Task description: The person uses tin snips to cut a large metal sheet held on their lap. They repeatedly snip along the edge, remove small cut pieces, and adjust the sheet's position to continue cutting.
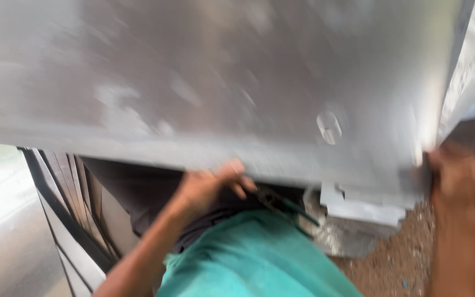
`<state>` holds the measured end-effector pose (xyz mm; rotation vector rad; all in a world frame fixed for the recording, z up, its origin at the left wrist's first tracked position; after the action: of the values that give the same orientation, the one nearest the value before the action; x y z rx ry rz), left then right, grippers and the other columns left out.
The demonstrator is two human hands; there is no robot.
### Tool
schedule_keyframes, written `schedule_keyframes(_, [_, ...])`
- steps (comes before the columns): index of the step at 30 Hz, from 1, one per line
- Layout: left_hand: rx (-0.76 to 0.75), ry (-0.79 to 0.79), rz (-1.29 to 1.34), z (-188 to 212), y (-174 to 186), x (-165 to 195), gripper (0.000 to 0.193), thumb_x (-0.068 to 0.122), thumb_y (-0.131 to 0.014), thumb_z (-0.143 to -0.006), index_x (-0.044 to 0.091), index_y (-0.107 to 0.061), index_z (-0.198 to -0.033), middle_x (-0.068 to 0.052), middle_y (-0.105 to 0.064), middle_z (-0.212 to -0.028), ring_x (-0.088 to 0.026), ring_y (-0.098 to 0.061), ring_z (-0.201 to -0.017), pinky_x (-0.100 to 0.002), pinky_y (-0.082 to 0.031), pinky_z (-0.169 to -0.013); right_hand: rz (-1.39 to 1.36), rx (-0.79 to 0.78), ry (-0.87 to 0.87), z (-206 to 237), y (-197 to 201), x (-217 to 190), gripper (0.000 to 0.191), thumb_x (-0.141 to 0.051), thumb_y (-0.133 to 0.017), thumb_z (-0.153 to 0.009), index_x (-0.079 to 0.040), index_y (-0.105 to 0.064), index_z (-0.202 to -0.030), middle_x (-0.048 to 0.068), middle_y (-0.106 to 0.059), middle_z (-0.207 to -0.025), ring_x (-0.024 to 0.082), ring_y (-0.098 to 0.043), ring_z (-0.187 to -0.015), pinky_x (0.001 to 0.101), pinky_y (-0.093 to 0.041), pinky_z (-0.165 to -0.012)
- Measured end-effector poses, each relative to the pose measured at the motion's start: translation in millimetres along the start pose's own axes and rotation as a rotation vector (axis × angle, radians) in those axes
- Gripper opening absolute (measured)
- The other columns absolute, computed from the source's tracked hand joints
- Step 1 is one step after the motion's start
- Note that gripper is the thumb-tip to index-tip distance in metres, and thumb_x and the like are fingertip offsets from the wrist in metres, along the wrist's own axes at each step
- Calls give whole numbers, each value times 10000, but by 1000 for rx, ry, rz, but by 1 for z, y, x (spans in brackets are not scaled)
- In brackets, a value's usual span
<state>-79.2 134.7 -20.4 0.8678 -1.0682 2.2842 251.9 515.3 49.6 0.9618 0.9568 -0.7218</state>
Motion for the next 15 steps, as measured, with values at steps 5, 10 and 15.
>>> schedule_keyframes(5, [186, -304, 135, -4, 58, 62, 126, 127, -707, -987, 2, -712, -976, -157, -721, -872, -242, -753, -765, -301, -595, -586, 20, -44, 145, -37, -86, -57, 206, -113, -613, -1041, 26, -631, -891, 110, -584, -751, 193, -536, -631, 360, -463, -638])
schedule_keyframes(10, [368, -116, -506, 25, 26, 82, 274, 266, -702, -991, 44, -760, -842, -102, -725, -660, -148, -664, -494, -250, -513, -422, 442, 25, 626, 38, -132, -81, 245, -121, -594, -1029, 9, -635, -826, 131, -621, -747, 205, -542, -566, 364, -466, -590])
schedule_keyframes(15, [45, -589, -1372, -10, -79, 115, 412, 374, -767, -962, 175, -673, -1311, -68, -730, -983, -180, -645, -858, -330, -507, -730, 859, -299, 929, 101, -208, -55, 301, -122, -641, -958, -13, -693, -1234, 216, -726, -1075, 325, -653, -1012, 415, -530, -905])
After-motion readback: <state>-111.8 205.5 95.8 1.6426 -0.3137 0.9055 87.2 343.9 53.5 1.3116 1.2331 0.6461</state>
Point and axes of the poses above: each hand's wrist, its own z-axis away from the middle knuckle, its own y-axis out of the back of the hand, x = y × z, the point moved 6 cm from there along -z, towards the middle knuckle
